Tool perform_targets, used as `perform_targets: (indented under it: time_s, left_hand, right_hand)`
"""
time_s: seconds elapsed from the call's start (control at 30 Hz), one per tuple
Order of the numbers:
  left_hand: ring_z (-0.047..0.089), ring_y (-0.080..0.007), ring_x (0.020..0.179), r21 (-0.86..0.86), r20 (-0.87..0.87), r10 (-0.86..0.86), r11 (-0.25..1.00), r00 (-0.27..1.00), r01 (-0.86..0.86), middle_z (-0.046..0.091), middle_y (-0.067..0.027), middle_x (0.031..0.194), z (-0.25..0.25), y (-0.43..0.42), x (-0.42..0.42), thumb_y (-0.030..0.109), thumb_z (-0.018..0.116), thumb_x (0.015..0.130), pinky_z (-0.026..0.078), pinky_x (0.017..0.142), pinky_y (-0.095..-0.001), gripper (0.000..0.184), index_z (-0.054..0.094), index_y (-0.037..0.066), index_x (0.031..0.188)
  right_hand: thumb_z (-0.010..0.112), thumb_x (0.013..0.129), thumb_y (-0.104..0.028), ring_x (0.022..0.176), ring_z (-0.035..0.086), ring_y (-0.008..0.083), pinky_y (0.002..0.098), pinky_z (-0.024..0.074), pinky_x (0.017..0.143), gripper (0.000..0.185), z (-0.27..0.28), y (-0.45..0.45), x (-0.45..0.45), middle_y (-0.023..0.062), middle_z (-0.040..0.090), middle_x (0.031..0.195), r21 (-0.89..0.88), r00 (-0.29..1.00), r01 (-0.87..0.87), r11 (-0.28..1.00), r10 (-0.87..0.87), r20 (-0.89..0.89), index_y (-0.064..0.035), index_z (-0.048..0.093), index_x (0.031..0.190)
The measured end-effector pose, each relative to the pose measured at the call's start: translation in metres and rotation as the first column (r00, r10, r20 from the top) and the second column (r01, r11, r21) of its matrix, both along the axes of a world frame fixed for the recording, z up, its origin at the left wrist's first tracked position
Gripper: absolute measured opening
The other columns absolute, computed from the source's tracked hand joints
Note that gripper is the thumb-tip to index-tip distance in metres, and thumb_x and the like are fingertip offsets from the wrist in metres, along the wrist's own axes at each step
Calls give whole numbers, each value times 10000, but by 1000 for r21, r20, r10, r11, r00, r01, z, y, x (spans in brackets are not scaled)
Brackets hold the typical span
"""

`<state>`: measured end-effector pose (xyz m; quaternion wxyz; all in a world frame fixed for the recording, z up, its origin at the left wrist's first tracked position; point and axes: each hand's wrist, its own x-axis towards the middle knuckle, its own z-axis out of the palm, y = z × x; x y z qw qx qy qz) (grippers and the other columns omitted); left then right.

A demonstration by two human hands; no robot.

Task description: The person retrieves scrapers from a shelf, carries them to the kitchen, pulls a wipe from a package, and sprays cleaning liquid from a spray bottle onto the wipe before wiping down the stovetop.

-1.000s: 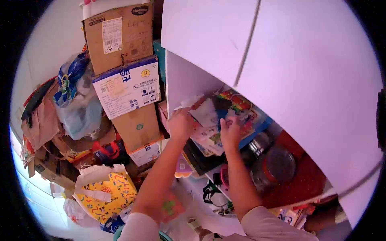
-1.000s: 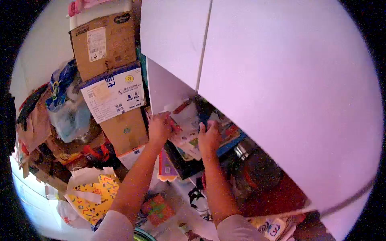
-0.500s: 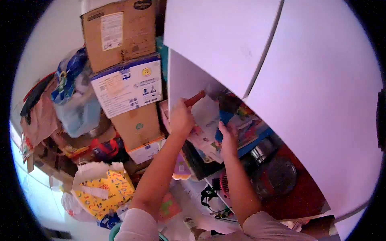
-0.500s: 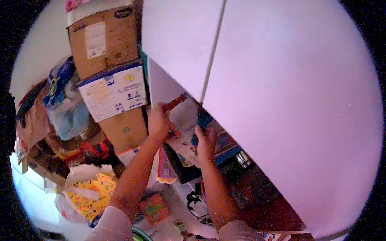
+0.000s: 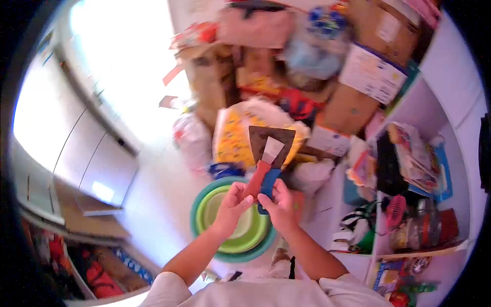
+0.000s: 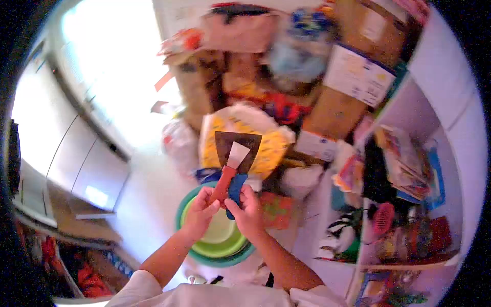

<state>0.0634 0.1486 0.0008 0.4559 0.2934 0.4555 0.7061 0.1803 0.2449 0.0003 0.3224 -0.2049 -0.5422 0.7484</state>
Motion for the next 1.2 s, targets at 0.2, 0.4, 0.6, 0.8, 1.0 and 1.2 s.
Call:
perform_targets:
  time_s: [0.2,0.4,0.6,0.8,1.0,1.2]
  left_hand:
    - [515,-109,1049,-91,-63,394,913,917,-398,534,-37,1160,2,-261,-87,97,540,958,407,935,-272,315,444,32,1251]
    - [447,-56,751,-189,-7,553,817,833,-545,544,25,924,-10,-412,-181,168,529,969,373,665,-217,324,502,18,1256]
    - [376,-34,638,-246,22,444,871,896,-425,462,62,805,-11,-443,-280,248,495,999,302,550,-205,350,496,48,1285]
    - [356,-30,622,-257,94,386,900,917,-353,459,75,805,-21,-409,-437,279,487,1006,285,535,-201,401,450,107,1366]
    - [439,-39,675,-281,270,429,891,862,-356,555,59,911,-1,-340,-620,296,539,980,329,561,-208,416,461,159,1364]
    - [555,-74,783,-227,287,370,923,884,-312,608,35,1012,11,-248,-785,271,587,958,420,629,-239,400,476,166,1327]
  right_hand:
    - [590,881,32,1106,555,152,311,440,967,406,-10,-244,-141,72,566,1195,23,958,-288,957,288,0,-17,440,1256]
    - [609,899,-19,1001,562,127,299,466,881,304,-15,-385,-257,76,590,1066,-80,846,-532,843,532,-31,-18,447,1156]
    - [615,906,-36,1004,553,124,296,461,885,312,-35,-411,-345,68,589,1061,-108,811,-579,808,585,33,-18,446,1167]
    - [633,896,-33,991,571,127,298,479,861,365,-50,-382,-491,57,592,1048,-157,840,-542,826,534,-93,-31,446,1210]
    - [641,883,-36,948,585,120,289,501,808,371,-32,-298,-676,57,581,1044,-77,770,-638,767,637,-35,-29,458,1207]
    - [701,843,-102,934,586,133,295,495,793,413,-21,-217,-836,48,601,947,38,830,-556,830,557,-27,-35,481,1186]
